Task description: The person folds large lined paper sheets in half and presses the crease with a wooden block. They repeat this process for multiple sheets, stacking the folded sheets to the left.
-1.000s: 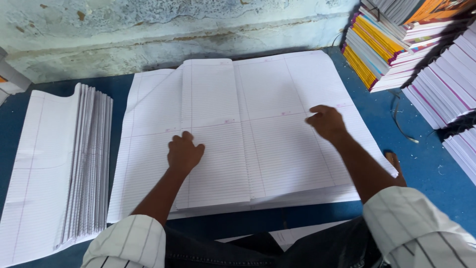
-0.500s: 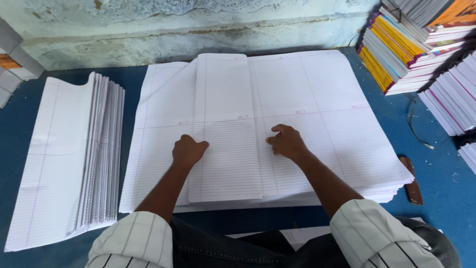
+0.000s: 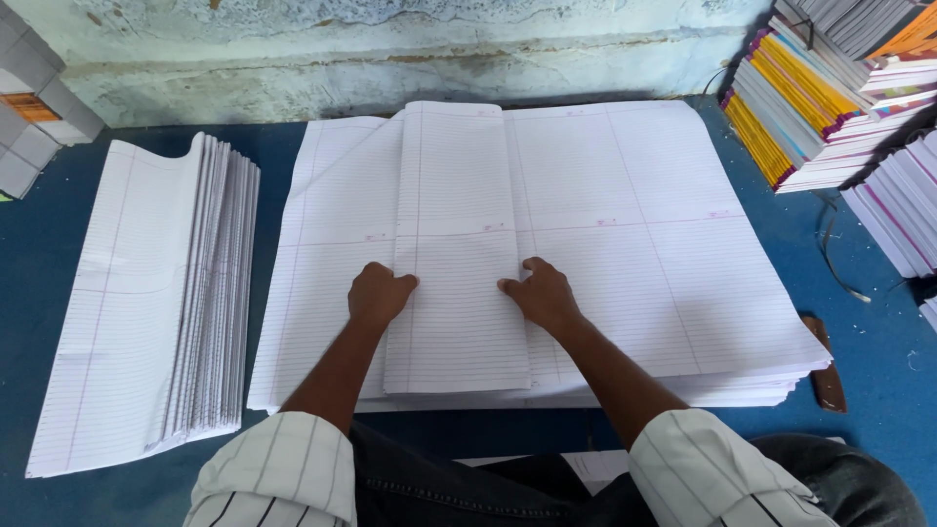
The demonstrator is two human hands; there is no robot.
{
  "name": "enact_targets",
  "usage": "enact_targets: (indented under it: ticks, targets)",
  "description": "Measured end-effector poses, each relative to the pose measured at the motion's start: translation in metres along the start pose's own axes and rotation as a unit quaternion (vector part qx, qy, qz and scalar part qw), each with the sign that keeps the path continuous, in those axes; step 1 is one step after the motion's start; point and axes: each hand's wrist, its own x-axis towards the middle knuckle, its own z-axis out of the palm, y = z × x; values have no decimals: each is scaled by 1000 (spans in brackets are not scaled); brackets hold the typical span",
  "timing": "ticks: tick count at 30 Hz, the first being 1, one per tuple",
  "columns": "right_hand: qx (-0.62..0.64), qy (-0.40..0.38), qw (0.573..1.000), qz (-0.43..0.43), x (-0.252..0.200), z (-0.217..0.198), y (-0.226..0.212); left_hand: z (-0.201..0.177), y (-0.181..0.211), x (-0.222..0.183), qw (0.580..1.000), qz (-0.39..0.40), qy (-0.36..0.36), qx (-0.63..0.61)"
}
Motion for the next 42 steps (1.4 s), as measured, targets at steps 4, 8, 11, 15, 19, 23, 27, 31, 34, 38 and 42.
enact_targets:
  ticks: [4, 8, 11, 15, 19, 23, 27, 31, 34, 38, 42]
  targets:
    - [98, -18, 995, 23, 6, 3, -4, -3, 6, -8, 997, -9, -17, -73]
    - [200, -45, 978, 42, 9, 4, -4, -6, 11, -16, 994, -22, -25, -107]
    - [293, -62, 953, 35, 9, 3, -2, -7, 13, -19, 991, -20, -26, -126]
    - [337, -50, 938, 62, 9, 1, -3, -7, 16, -20, 991, -16, -37, -131]
    - [356, -48, 929, 88, 7, -1, -4, -7, 20, -19, 987, -49, -56, -141]
    - [392, -59, 913, 97, 9, -3, -4, -6, 22, -15, 962, -104, -99, -233]
    - [394, -68, 912, 88, 12, -3, -1, -7, 18, -12, 936, -159, -112, -294]
    - [371, -70, 924, 67, 11, -4, -3, -11, 20, -13, 933, -145, -118, -307]
    - [311, -69, 947, 34, 5, -7, -10, -14, 22, -18, 940, -103, -102, -308]
    - [145, -40, 988, -19, -5, -4, -25, -9, 30, -29, 980, -33, -15, -195]
    - [87, -6, 995, -53, -11, 1, -40, -14, 34, -31, 994, 29, 59, -81]
